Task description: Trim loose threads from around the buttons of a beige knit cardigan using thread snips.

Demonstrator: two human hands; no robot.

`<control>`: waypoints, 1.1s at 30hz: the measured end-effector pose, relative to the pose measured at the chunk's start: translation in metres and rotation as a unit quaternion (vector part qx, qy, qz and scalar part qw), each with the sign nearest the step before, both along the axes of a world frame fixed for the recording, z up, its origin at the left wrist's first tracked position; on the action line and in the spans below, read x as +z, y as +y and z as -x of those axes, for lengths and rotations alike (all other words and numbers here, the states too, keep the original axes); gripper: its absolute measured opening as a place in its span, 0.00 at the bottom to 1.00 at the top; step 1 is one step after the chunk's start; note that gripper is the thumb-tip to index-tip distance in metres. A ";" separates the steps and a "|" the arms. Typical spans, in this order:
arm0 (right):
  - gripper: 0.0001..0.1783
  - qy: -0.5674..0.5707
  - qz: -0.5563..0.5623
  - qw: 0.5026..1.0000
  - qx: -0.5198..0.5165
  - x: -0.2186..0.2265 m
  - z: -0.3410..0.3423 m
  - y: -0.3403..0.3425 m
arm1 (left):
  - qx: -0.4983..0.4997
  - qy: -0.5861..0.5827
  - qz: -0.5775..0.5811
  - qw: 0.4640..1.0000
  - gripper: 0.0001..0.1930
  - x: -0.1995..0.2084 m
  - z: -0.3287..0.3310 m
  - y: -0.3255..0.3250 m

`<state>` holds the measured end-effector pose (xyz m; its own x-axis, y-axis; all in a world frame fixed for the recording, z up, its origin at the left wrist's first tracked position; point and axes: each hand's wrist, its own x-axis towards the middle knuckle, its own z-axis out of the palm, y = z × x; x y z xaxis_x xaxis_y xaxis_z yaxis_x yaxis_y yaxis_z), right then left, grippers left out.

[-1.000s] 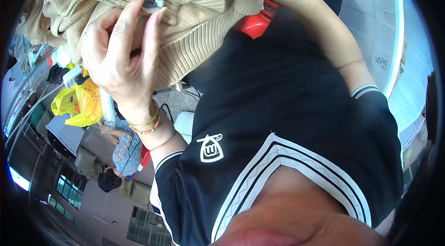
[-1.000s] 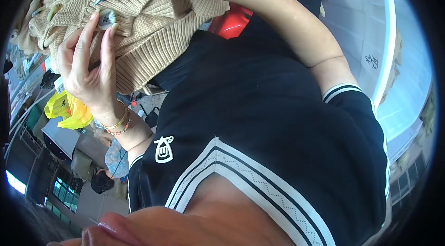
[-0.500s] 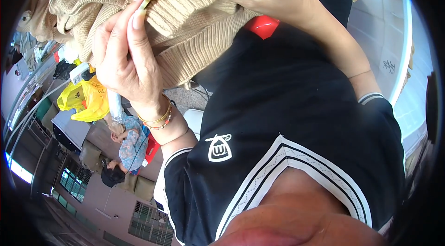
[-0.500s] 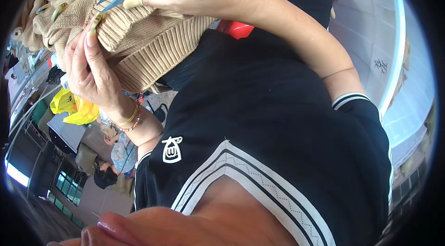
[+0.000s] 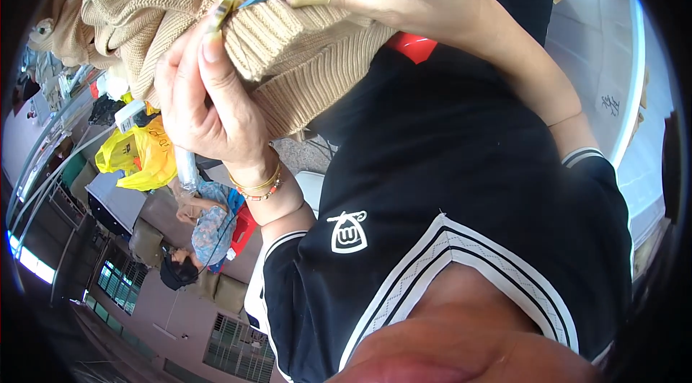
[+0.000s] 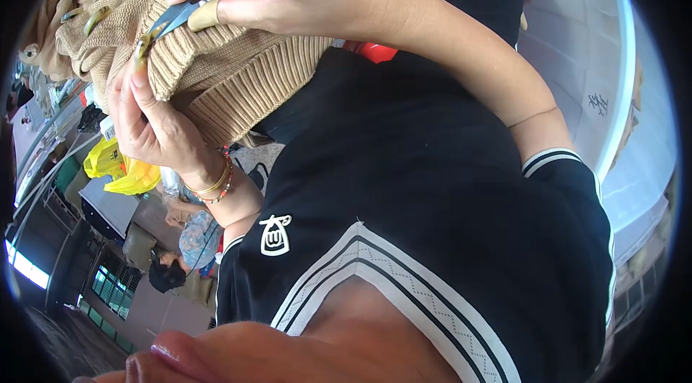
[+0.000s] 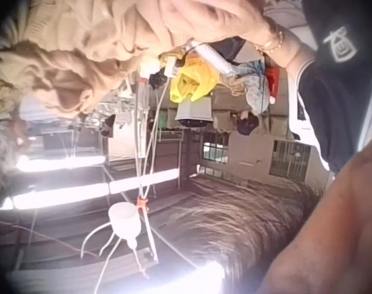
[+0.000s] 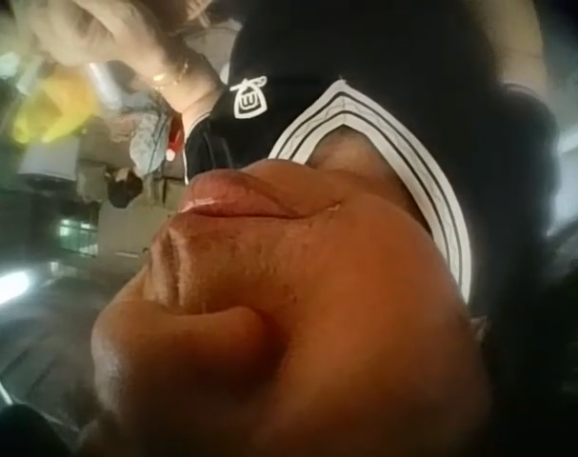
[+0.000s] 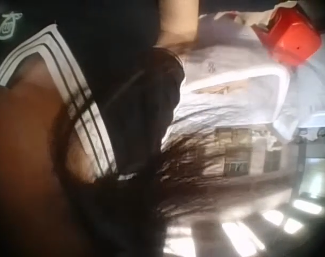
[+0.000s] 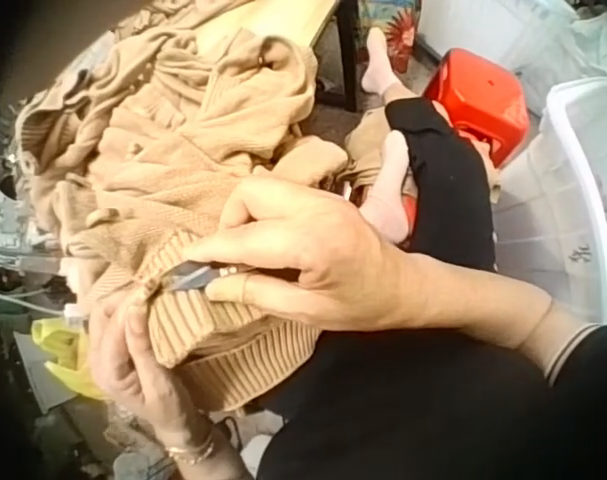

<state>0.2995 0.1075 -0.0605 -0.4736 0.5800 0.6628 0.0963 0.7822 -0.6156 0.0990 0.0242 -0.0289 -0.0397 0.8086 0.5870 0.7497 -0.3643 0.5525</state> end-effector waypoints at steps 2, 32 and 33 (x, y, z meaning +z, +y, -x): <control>0.18 0.007 0.004 1.000 0.005 -0.001 0.000 0.000 | 0.001 -0.002 -0.008 1.000 0.08 -0.001 0.000 0.000; 0.14 -0.003 0.002 1.000 0.005 0.002 0.011 -0.001 | 0.021 -0.002 -0.047 0.999 0.08 -0.012 0.002 -0.001; 0.14 0.001 0.009 1.000 0.007 0.002 0.010 -0.001 | 0.022 0.000 -0.045 0.999 0.08 -0.013 0.001 -0.001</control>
<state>0.2894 0.1066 -0.0587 -0.4803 0.5856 0.6530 0.0838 0.7717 -0.6304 0.0980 0.0233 -0.0415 -0.0741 0.7496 0.6577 0.7668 -0.3788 0.5182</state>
